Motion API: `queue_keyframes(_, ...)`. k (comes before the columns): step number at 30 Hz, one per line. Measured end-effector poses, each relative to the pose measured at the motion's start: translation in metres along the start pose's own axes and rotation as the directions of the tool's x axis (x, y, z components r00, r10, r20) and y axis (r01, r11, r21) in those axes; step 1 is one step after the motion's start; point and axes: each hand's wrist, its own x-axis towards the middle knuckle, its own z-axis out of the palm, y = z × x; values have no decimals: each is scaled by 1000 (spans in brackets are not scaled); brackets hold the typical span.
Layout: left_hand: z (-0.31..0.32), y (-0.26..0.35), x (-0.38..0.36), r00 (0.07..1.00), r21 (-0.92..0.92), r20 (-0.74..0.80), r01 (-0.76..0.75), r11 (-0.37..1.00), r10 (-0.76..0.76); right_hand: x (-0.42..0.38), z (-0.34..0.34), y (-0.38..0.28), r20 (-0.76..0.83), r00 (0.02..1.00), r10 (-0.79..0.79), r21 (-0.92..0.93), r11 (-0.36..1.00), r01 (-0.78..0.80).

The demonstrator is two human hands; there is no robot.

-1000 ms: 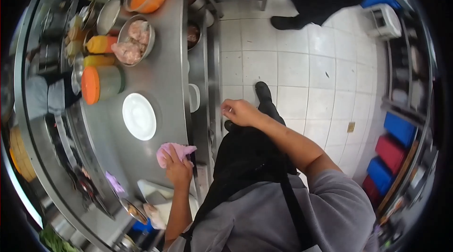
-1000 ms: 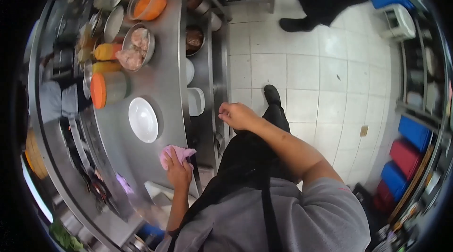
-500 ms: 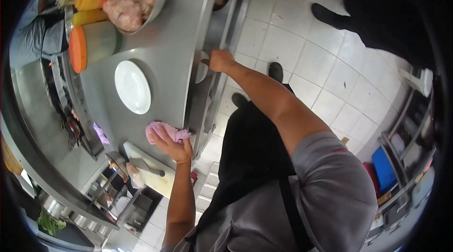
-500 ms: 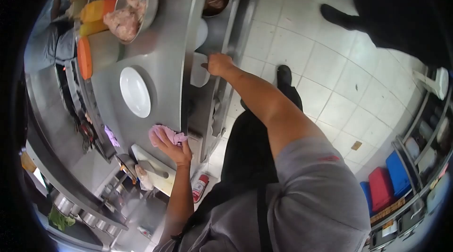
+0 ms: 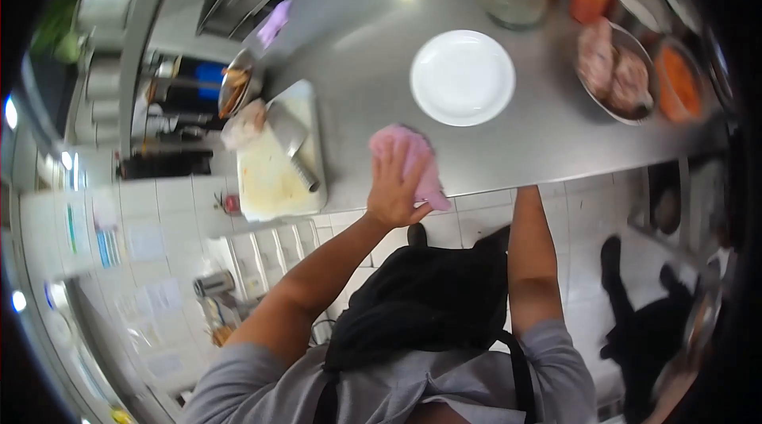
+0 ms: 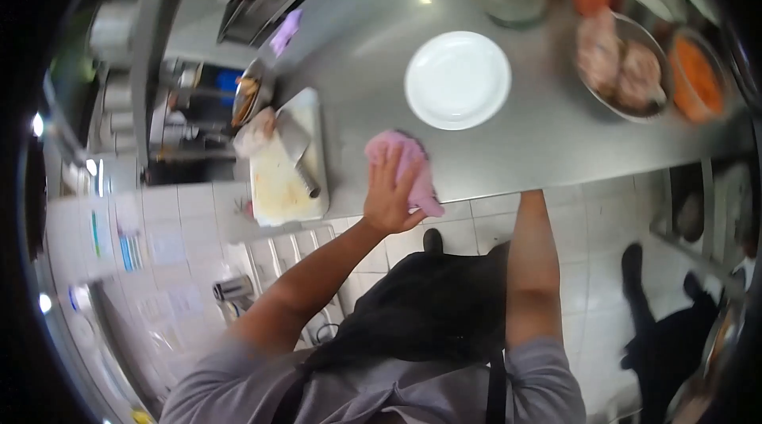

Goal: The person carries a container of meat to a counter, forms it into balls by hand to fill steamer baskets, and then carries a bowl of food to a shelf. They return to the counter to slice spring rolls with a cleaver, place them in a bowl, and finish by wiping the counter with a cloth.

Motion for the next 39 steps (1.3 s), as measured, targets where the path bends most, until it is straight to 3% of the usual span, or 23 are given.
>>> queue_keyframes(4, -13, 5, 0, 998, -16, 40, 54, 998, -54, -13, -17, 11, -104, 994, -42, 204, 977, 62)
queue_keyframes(8, -13, -10, -3, 999, -77, 26, 22, 997, -20, -90, -58, 37, -132, 991, -25, 495, 865, 88)
queue_keyframes(9, -10, -19, -4, 1000, -85, 11, -24, 996, 25, -119, -75, 45, -107, 994, -26, 529, 845, 79)
queue_keyframes(10, -5, -27, -1, 1000, -99, -14, -14, 995, 12, -137, -87, 76, -137, 980, -141, 462, 867, 189)
queue_keyframes(11, 0, -41, 8, 993, -76, -72, 83, 994, -89, -178, -123, 52, -1, 995, -100, 582, 809, 82)
queue_keyframes(14, 21, -83, 53, 939, -129, -128, 302, 945, -318, -258, -175, 21, 153, 987, 59, 536, 834, -132)
queue_keyframes(16, 13, -97, 93, 923, -451, -2, 342, 824, -384, -295, -193, -13, 180, 981, 68, 509, 847, -152)
queue_keyframes(17, -8, -102, 97, 922, -464, -22, 333, 821, -386, -307, -189, -31, 220, 972, 89, 508, 840, -192)
queue_keyframes(19, -66, -101, 95, 937, -679, 12, 264, 685, -349, -317, -168, -69, 154, 988, 19, 487, 868, -92)
queue_keyframes(20, -84, -102, 84, 940, -683, -1, 249, 686, -342, -319, -155, -91, 104, 993, -48, 475, 880, -7)
queue_keyframes(22, -117, -111, 51, 932, -763, -121, 132, 632, -341, -317, -127, -154, 133, 986, -97, 539, 842, 11)
queue_keyframes(25, -156, -169, 6, 898, -761, -226, 80, 643, -378, -292, -81, -209, 70, 984, -165, 585, 805, 93)
queue_keyframes(27, -179, -220, -19, 840, -821, -237, 96, 562, -489, -266, -55, -221, 64, 982, -177, 607, 788, 102)
queue_keyframes(28, -185, -252, -27, 803, -745, -307, 131, 654, -511, -256, -48, -231, 73, 980, -184, 623, 776, 99)
queue_keyframes(29, -186, -286, -34, 766, -658, -375, 177, 732, -523, -261, -52, -252, 127, 988, -85, 560, 829, 0)
queue_keyframes(30, -186, -318, -41, 728, -654, -411, 184, 734, -549, -267, -56, -263, 120, 989, -87, 564, 826, 4)
queue_keyframes(31, -189, -345, -46, 687, -652, -446, 190, 734, -574, -271, -61, -274, -100, 985, -144, 194, 968, 161)
queue_keyframes(32, -199, -367, -53, 670, -645, -458, 202, 737, -584, -271, -66, -285, -276, 921, -274, -228, 950, 214)
queue_keyframes(33, -206, -386, -58, 653, -638, -468, 217, 739, -596, -268, -70, -297, -279, 920, -277, -229, 949, 216)
queue_keyframes(34, -213, -402, -61, 652, -637, -469, 217, 740, -596, -262, -73, -311, -303, 884, -357, -143, 934, 328)
queue_keyframes(36, -230, -425, -62, 602, -587, -425, 386, 712, -677, -245, -73, -351, -330, 837, -437, -59, 894, 444)
queue_keyframes(38, -239, -431, -57, 567, -503, -440, 486, 714, -696, -222, -58, -416, -218, 729, -649, -38, 752, 659)
queue_keyframes(39, -240, -440, -53, 642, -344, -359, 583, 736, -677, -209, -45, -448, -152, 702, -696, 11, 709, 705)
